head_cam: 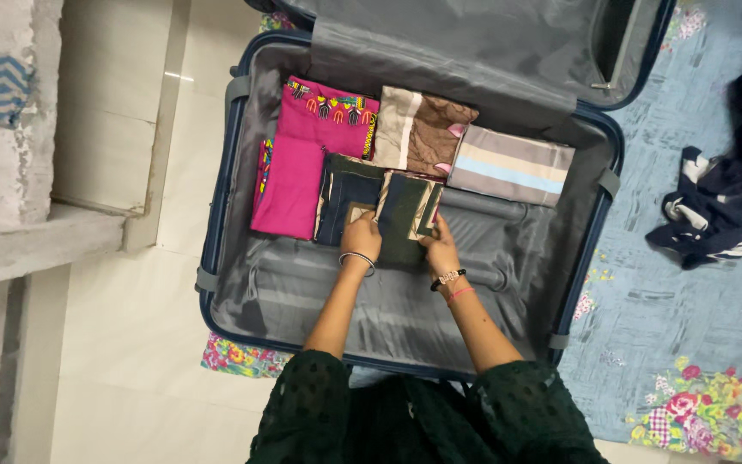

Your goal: The person folds various items of clothing by hand on a bed and places them into an open suitcase.

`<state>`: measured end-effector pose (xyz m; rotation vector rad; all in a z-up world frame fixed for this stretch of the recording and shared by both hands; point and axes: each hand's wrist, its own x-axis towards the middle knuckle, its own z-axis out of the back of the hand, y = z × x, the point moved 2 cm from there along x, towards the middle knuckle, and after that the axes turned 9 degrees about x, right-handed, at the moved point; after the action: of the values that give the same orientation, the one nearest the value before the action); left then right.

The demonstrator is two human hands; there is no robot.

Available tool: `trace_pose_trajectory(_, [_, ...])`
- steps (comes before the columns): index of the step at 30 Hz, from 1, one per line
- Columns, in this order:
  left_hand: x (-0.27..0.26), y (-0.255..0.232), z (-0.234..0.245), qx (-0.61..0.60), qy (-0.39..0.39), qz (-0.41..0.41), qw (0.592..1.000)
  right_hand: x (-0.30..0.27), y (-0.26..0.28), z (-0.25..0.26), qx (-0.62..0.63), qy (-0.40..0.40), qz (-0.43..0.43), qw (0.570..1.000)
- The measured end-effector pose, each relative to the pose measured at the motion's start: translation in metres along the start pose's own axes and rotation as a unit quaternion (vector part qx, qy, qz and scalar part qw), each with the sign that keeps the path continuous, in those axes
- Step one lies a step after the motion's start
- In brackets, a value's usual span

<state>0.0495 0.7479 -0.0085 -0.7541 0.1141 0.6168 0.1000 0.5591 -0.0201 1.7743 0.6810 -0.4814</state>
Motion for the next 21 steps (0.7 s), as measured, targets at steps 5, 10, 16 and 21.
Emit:
trace_pose_trajectory(5, [-0.006,-0.007,0.014,-0.012,0.0,-0.036,0.999,-0.002,-0.002,0.004,-0.005,-0.02,0.041,0.999])
trace_pose_trajectory(10, [-0.021,-0.027,0.045,-0.038,-0.029,-0.08,0.996,0.004,-0.013,0.007,0.004,-0.03,0.068,0.997])
trace_pose_trajectory(16, [-0.017,-0.043,0.079,0.058,-0.048,-0.126,0.989,0.0,-0.011,-0.004,-0.048,-0.017,0.087,0.995])
trace_pose_trajectory(21, [-0.01,-0.048,0.088,0.173,-0.05,-0.251,0.951,-0.053,0.04,-0.052,-0.458,-0.097,0.336,0.817])
